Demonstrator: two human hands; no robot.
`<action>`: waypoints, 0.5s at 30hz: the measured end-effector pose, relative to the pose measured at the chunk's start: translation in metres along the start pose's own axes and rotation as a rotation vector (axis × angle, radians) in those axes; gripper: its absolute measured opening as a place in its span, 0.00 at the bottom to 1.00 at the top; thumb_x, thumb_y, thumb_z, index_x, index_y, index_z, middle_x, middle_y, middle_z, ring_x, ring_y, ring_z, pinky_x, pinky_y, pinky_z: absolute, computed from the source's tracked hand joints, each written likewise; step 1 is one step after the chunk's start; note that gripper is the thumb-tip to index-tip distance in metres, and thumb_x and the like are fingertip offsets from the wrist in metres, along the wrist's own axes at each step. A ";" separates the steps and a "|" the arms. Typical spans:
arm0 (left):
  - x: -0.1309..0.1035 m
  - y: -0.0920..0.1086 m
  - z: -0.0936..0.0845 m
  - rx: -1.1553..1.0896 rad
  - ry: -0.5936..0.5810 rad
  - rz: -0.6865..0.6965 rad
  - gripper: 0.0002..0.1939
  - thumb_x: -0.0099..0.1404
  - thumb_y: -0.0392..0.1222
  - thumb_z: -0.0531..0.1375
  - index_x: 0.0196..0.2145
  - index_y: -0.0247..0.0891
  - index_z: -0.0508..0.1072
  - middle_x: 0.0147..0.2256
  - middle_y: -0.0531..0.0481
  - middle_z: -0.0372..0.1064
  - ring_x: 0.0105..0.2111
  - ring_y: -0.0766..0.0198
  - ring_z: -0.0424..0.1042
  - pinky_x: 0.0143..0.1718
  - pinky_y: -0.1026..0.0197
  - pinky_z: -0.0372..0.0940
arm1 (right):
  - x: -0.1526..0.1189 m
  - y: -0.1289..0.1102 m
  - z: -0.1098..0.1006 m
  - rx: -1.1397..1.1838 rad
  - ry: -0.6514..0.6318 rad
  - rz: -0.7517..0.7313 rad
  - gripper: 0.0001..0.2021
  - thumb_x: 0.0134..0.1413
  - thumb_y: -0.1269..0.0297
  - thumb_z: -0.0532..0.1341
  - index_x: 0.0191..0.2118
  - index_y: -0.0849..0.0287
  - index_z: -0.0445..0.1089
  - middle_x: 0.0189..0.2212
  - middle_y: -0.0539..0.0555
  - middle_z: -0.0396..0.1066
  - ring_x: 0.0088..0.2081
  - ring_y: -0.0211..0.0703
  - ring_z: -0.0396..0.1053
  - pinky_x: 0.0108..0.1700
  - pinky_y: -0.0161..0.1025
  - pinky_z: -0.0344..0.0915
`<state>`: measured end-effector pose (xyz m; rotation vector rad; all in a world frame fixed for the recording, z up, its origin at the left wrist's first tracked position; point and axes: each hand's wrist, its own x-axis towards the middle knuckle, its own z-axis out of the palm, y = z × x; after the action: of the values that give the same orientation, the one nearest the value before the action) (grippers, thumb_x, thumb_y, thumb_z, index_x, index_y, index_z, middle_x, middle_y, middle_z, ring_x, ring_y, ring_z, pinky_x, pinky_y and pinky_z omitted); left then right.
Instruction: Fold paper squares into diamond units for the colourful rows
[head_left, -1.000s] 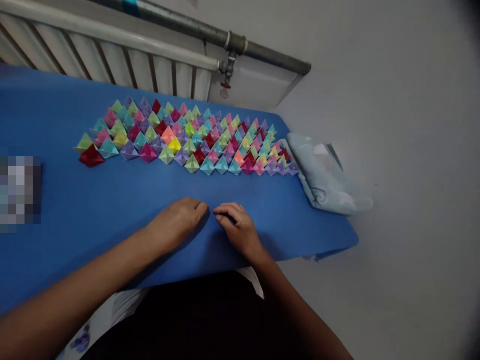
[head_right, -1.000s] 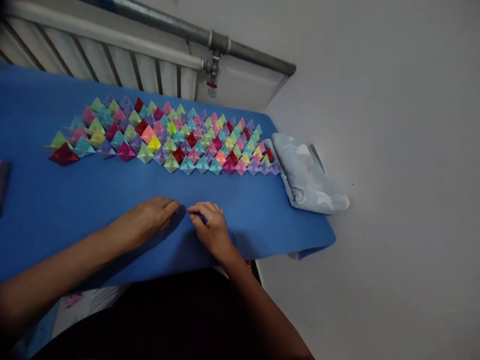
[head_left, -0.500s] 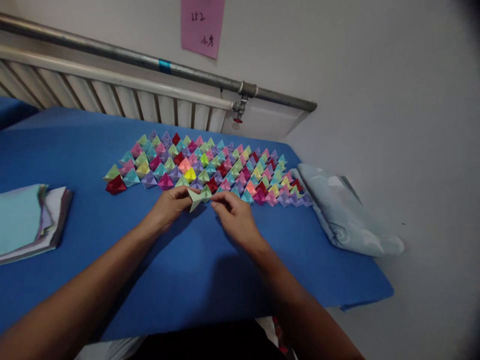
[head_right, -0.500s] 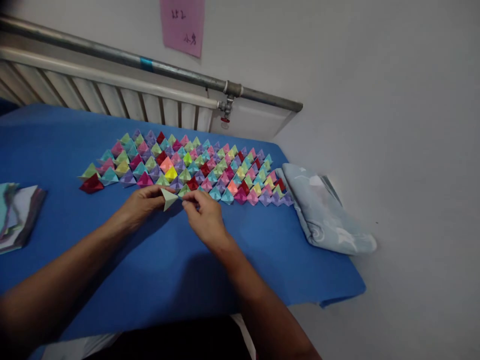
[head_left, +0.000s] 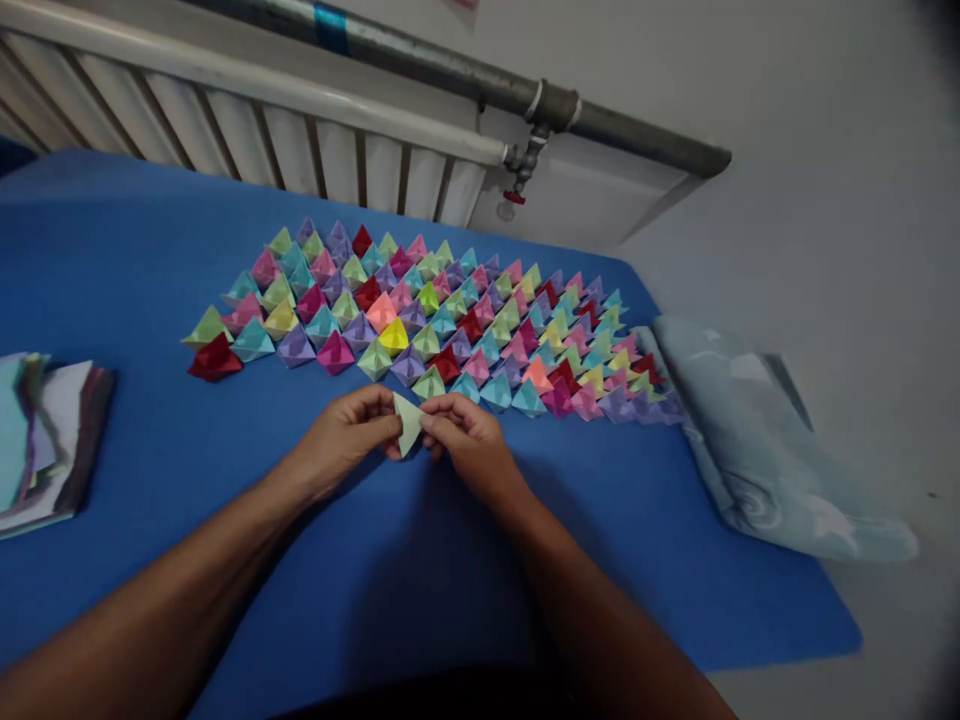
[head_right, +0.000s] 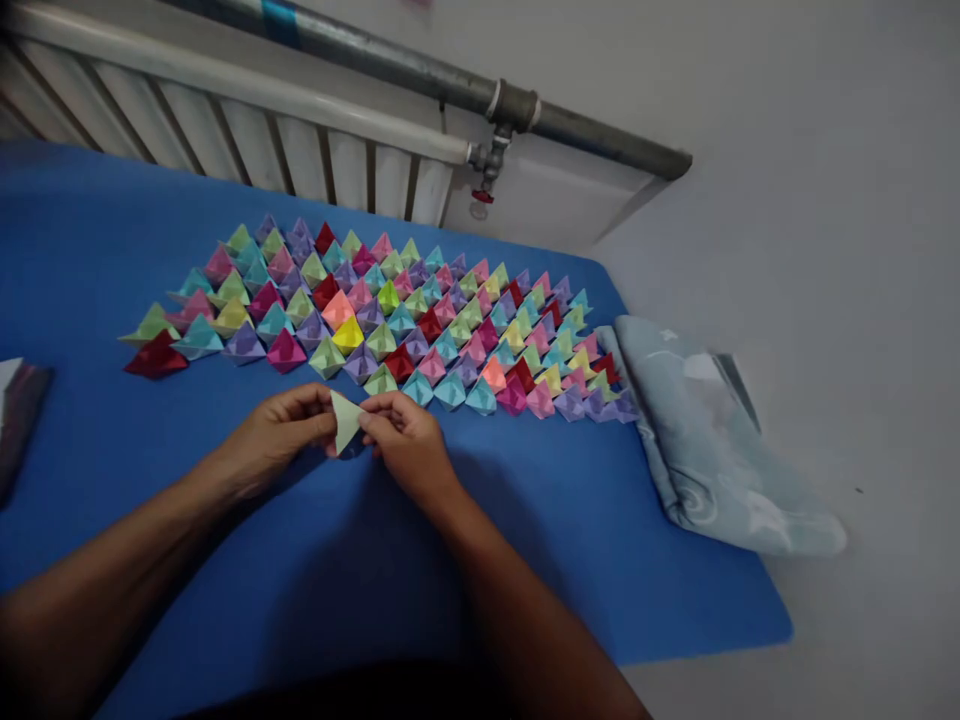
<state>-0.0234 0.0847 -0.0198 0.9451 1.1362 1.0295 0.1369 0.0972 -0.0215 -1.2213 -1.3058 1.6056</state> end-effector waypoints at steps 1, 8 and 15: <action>-0.001 -0.001 0.000 0.023 0.005 0.002 0.06 0.49 0.41 0.64 0.26 0.37 0.72 0.20 0.56 0.68 0.21 0.68 0.67 0.26 0.64 0.63 | -0.001 -0.001 0.000 -0.016 0.003 0.000 0.09 0.48 0.59 0.61 0.34 0.57 0.68 0.23 0.45 0.65 0.22 0.33 0.62 0.25 0.32 0.59; -0.012 -0.011 0.002 0.463 0.231 0.240 0.06 0.55 0.44 0.61 0.30 0.41 0.72 0.26 0.55 0.70 0.26 0.66 0.69 0.28 0.63 0.62 | -0.018 -0.004 0.010 -0.498 0.204 -0.455 0.11 0.54 0.59 0.62 0.42 0.57 0.70 0.33 0.51 0.67 0.33 0.39 0.66 0.38 0.37 0.66; -0.019 -0.011 0.009 0.425 0.225 0.268 0.08 0.59 0.47 0.61 0.34 0.42 0.75 0.31 0.51 0.73 0.30 0.63 0.72 0.33 0.61 0.64 | -0.014 0.000 0.009 -0.696 0.240 -0.534 0.10 0.56 0.67 0.56 0.44 0.58 0.70 0.33 0.54 0.70 0.32 0.41 0.67 0.40 0.39 0.65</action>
<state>-0.0148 0.0626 -0.0236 1.3724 1.4799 1.1525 0.1325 0.0811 -0.0183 -1.2445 -1.8988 0.6154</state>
